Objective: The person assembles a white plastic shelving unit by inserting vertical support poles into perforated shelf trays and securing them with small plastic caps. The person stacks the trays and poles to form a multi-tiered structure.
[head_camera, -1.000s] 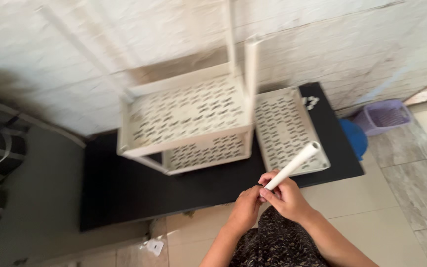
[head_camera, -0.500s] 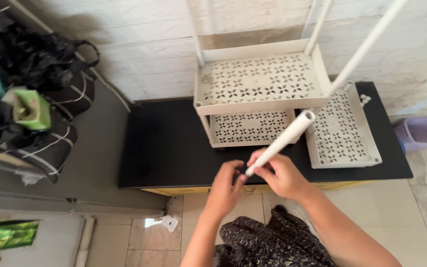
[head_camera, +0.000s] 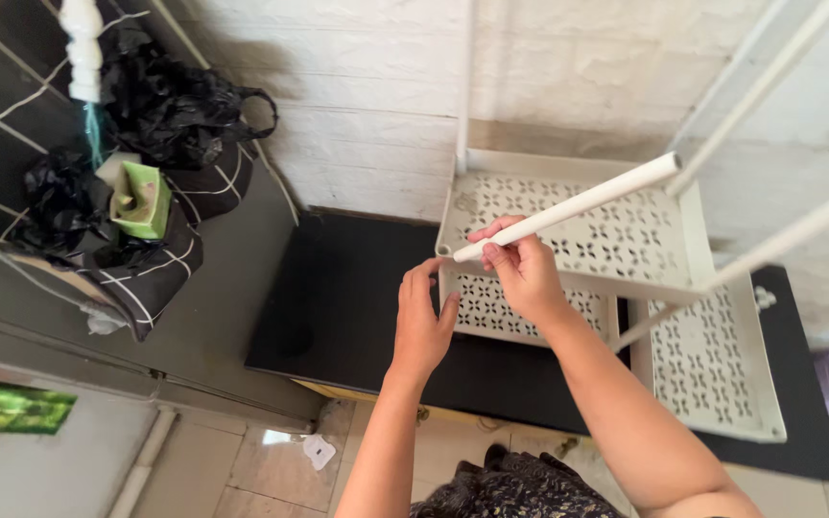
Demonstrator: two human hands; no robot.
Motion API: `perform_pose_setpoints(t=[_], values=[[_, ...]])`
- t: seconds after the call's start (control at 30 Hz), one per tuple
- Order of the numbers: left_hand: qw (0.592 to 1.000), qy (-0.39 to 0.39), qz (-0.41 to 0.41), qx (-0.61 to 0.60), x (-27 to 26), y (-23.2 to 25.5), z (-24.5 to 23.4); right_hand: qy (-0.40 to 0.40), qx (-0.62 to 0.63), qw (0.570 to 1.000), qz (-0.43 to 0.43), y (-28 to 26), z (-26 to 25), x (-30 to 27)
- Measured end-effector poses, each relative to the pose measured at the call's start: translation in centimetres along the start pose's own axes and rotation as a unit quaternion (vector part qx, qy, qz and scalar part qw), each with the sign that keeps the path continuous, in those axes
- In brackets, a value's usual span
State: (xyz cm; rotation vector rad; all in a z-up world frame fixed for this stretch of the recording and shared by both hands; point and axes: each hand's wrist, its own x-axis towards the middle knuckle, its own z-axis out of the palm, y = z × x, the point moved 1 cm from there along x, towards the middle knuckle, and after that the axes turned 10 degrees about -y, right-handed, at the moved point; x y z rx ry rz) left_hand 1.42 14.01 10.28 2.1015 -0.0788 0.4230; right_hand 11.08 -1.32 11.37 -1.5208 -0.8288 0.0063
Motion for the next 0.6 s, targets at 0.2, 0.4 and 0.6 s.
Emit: perform_pose_setpoints(t=[0.2, 0.4, 0.6], values=[[1.000, 0.021, 0.010, 0.015, 2.9, -2.8, 0.3, -0.016, -0.016, 0.999, 0.026, 3.8, 1.0, 2.4], [0.993, -0.093, -0.006, -0.075, 5.9, -6.4, 0.3, -0.038, -0.044, 0.995, 0.086, 3.3, 1.3, 3.7], [0.972, -0.140, 0.047, -0.181, 8.9, -9.7, 0.0, -0.013, -0.238, 0.959, 0.152, 1.3, 2.9, 6.6]])
